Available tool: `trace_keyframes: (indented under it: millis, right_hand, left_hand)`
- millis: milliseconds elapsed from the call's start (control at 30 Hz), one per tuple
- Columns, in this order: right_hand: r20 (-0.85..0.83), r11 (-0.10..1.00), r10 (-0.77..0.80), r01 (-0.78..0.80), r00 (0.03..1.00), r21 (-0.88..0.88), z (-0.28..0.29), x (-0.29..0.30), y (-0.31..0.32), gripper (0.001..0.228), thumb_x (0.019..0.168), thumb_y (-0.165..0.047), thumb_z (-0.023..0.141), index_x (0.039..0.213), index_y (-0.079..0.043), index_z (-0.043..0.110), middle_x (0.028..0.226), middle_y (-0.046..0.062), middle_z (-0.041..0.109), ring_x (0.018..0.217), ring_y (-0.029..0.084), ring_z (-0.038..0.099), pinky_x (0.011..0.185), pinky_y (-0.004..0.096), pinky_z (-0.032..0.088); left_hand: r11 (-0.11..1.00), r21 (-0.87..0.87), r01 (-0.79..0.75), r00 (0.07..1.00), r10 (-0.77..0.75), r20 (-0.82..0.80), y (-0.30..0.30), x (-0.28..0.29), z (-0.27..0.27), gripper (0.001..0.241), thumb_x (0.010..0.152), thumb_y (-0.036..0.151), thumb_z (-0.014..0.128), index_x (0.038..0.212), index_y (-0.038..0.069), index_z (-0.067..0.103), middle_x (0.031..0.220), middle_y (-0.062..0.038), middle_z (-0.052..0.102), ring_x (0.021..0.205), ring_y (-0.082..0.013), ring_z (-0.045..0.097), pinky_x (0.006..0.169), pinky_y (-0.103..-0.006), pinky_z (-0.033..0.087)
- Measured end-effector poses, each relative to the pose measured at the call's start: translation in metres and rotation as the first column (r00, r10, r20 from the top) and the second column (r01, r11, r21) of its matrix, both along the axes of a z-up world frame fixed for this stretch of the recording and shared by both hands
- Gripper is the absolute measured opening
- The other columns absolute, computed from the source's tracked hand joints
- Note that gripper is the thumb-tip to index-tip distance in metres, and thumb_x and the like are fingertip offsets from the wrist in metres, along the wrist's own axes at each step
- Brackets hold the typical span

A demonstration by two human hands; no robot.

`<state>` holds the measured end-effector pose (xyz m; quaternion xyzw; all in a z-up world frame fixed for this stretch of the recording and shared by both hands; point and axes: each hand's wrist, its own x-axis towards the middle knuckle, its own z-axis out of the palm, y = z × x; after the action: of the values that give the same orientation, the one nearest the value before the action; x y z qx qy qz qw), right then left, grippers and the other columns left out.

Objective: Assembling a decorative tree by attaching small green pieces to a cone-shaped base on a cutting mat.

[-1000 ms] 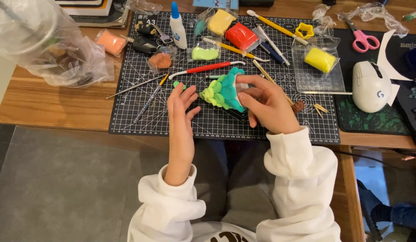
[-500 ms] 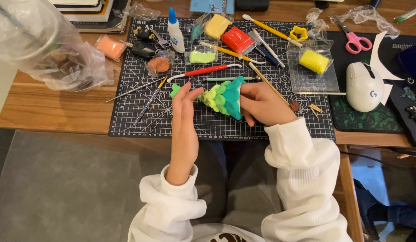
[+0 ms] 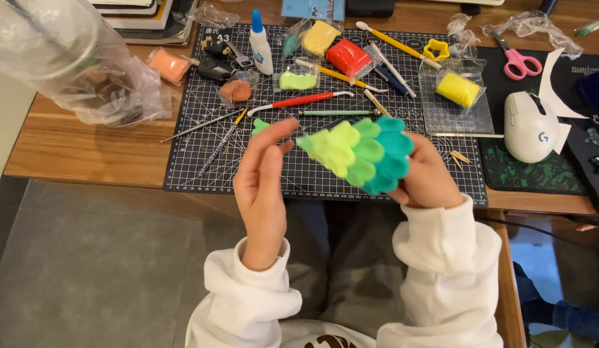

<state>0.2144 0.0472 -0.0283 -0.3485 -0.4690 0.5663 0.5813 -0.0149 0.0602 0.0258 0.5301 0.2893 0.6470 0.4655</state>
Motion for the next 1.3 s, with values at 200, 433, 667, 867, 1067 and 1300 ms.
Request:
trace_keyframes:
  millis: [200, 433, 667, 867, 1067, 1300]
  right_hand:
    - [-0.134, 0.996, 0.034, -0.022, 0.99, 0.085, 0.005, 0.0, -0.024, 0.013, 0.09, 0.0, 0.052, 0.091, 0.006, 0.063, 0.046, 0.009, 0.051, 0.023, 0.011, 0.045, 0.023, 0.018, 0.04]
    - [-0.025, 0.99, -0.128, 0.129, 0.992, 0.055, 0.02, 0.004, -0.04, 0.008, 0.088, 0.002, 0.055, 0.082, 0.002, 0.061, 0.043, 0.008, 0.046, 0.021, 0.012, 0.039, 0.022, 0.02, 0.04]
    - [0.9, 0.968, -0.003, 0.226, 0.435, -0.106, 0.158, -0.028, -0.052, 0.013, 0.08, -0.005, 0.064, 0.072, -0.007, 0.074, 0.047, 0.003, 0.063, 0.032, 0.011, 0.054, 0.039, 0.021, 0.042]
    - [0.96, 0.968, 0.227, 0.148, -0.163, -0.204, 0.184, -0.04, -0.05, 0.032, 0.086, -0.026, 0.054, 0.055, -0.02, 0.06, 0.04, -0.005, 0.063, 0.036, 0.008, 0.064, 0.053, 0.023, 0.046]
    - [0.938, 0.996, 0.073, -0.027, -0.339, -0.087, 0.178, -0.031, -0.062, 0.036, 0.092, -0.041, 0.054, 0.058, -0.028, 0.058, 0.044, -0.006, 0.058, 0.043, 0.019, 0.05, 0.05, 0.034, 0.039]
    - [0.964, 0.97, 0.21, -0.088, -0.163, -0.227, 0.183, -0.014, -0.067, 0.037, 0.091, -0.034, 0.059, 0.058, -0.02, 0.059, 0.04, -0.003, 0.056, 0.037, 0.013, 0.05, 0.048, 0.028, 0.04]
  left_hand:
    - [0.978, 0.202, -0.059, 0.996, 0.044, 0.082, -0.019, 0.012, -0.006, 0.03, 0.099, 0.016, 0.05, 0.113, -0.008, 0.059, 0.112, -0.024, 0.061, 0.113, -0.0331, 0.057, 0.102, -0.0446, 0.046]
    - [0.987, 0.153, -0.051, 0.998, 0.043, 0.054, -0.037, 0.024, -0.023, 0.037, 0.1, 0.023, 0.049, 0.122, -0.005, 0.057, 0.118, -0.016, 0.06, 0.115, -0.0263, 0.053, 0.101, -0.0393, 0.044]
    - [0.914, -0.24, 0.326, 0.921, -0.25, 0.298, -0.047, 0.032, -0.038, 0.036, 0.101, 0.022, 0.047, 0.132, 0.005, 0.054, 0.117, -0.009, 0.059, 0.109, -0.0195, 0.059, 0.095, -0.0358, 0.053]
    - [0.769, -0.378, 0.515, 0.832, -0.342, 0.437, -0.051, 0.028, -0.046, 0.034, 0.098, 0.013, 0.047, 0.126, -0.002, 0.058, 0.108, -0.015, 0.066, 0.098, -0.0217, 0.064, 0.091, -0.0345, 0.053]
    - [0.724, -0.401, 0.56, 0.814, -0.391, 0.43, -0.058, 0.024, -0.05, 0.024, 0.096, 0.01, 0.055, 0.115, -0.001, 0.065, 0.099, -0.012, 0.069, 0.09, -0.0188, 0.066, 0.089, -0.0338, 0.055]
    - [0.52, -0.421, 0.743, 0.623, -0.311, 0.717, -0.071, 0.034, -0.077, 0.016, 0.094, 0.008, 0.061, 0.107, 0.001, 0.065, 0.088, -0.013, 0.069, 0.081, -0.0223, 0.068, 0.084, -0.0363, 0.058]
